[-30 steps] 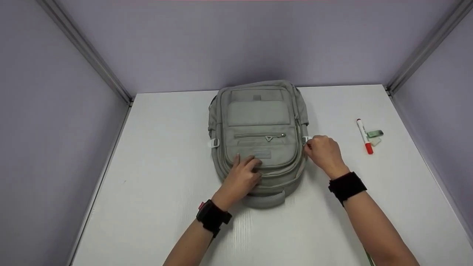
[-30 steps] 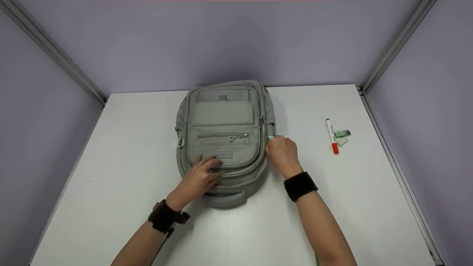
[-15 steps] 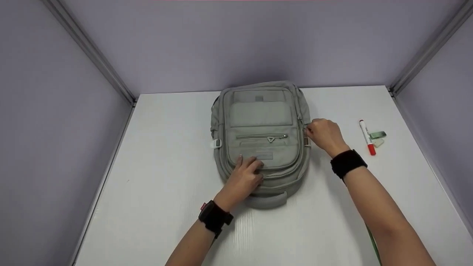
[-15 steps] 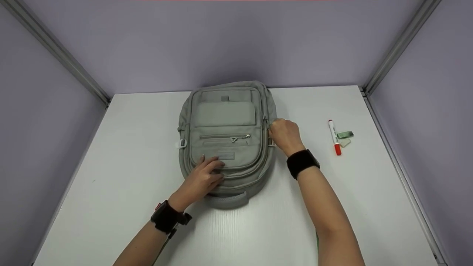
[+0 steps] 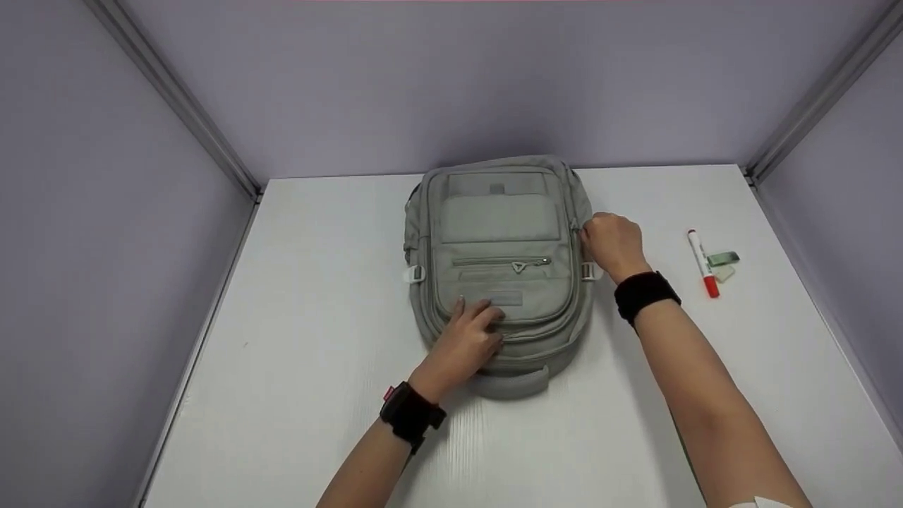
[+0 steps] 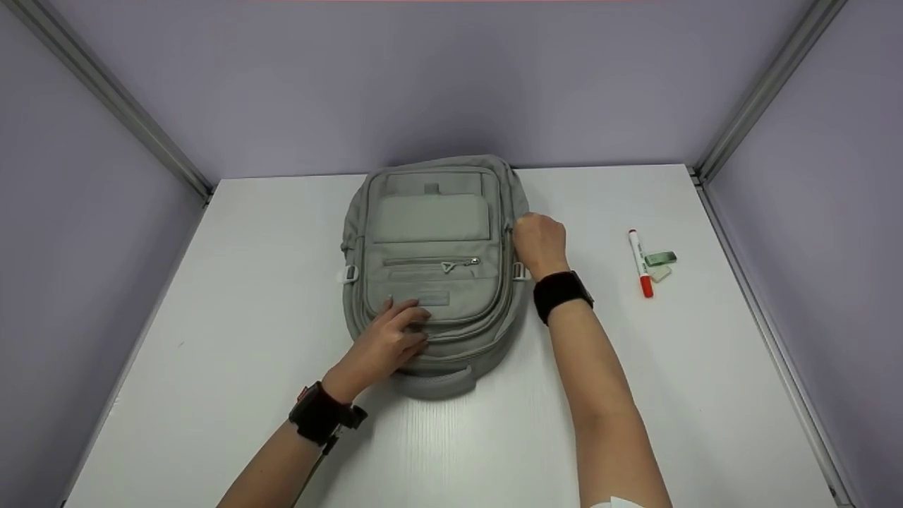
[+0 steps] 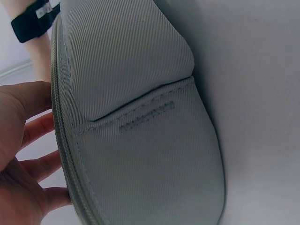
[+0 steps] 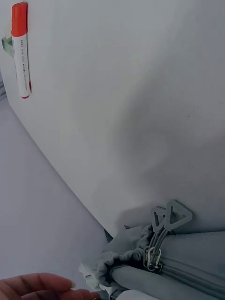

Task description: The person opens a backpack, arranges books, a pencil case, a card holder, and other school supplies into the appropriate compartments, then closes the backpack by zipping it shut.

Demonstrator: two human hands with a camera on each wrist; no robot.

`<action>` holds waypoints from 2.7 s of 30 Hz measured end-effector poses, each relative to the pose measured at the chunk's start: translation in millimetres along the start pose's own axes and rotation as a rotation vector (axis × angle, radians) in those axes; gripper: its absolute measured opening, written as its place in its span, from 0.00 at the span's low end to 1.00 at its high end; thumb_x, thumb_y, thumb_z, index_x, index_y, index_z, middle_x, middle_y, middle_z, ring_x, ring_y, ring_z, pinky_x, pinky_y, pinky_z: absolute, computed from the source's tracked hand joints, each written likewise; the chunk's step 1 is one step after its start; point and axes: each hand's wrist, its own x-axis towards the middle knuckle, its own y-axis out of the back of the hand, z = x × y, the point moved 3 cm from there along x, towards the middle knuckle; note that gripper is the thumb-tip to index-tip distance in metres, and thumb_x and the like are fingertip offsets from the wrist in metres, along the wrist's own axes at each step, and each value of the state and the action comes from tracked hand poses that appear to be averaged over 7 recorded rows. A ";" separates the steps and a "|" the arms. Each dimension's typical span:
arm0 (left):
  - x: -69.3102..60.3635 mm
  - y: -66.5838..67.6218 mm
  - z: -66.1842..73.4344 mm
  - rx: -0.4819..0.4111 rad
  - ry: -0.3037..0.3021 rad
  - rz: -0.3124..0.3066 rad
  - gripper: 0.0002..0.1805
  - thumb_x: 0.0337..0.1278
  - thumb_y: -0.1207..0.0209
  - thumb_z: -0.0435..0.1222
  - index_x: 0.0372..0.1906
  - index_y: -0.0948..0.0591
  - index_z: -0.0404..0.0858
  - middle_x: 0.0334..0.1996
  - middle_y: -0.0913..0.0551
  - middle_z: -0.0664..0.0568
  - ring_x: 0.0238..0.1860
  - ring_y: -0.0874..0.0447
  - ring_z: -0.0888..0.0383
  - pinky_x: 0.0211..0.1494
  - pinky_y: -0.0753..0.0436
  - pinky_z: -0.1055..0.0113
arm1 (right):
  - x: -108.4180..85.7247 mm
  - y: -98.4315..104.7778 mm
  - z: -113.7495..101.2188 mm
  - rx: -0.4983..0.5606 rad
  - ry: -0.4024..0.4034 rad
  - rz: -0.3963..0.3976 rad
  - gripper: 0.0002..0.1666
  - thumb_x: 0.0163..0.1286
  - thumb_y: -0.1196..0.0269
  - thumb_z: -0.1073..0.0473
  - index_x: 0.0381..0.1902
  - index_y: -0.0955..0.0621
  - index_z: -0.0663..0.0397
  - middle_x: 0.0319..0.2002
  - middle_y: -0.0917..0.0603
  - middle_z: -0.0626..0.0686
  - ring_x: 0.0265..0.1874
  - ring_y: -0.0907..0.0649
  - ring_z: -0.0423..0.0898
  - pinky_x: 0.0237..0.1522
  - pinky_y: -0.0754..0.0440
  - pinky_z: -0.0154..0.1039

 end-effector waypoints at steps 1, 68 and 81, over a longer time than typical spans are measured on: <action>0.1 0.0 -0.2 -0.004 0.001 -0.004 0.09 0.63 0.36 0.36 0.26 0.13 0.43 0.53 0.23 0.48 0.62 0.28 0.42 0.59 0.32 0.33 | 0.1 -0.4 0.0 0.003 -0.011 -0.003 0.18 0.64 0.38 0.67 0.14 0.23 0.63 0.17 0.23 0.58 0.17 0.20 0.58 0.18 0.23 0.54; 1.6 -13.1 -43.1 0.085 0.268 -0.181 0.33 0.66 0.46 0.57 0.72 0.31 0.51 0.73 0.41 0.43 0.73 0.47 0.39 0.68 0.44 0.36 | -36.5 -1.6 -4.1 0.336 0.054 -0.232 0.16 0.72 0.41 0.68 0.55 0.18 0.66 0.43 0.15 0.63 0.40 0.16 0.56 0.42 0.20 0.51; 3.3 -14.9 -39.1 0.042 0.278 -0.175 0.30 0.68 0.47 0.54 0.71 0.31 0.51 0.74 0.41 0.43 0.73 0.48 0.37 0.66 0.43 0.34 | -66.5 9.8 -12.2 0.470 -0.038 -0.258 0.16 0.69 0.42 0.70 0.53 0.17 0.66 0.40 0.14 0.63 0.25 0.22 0.47 0.27 0.24 0.42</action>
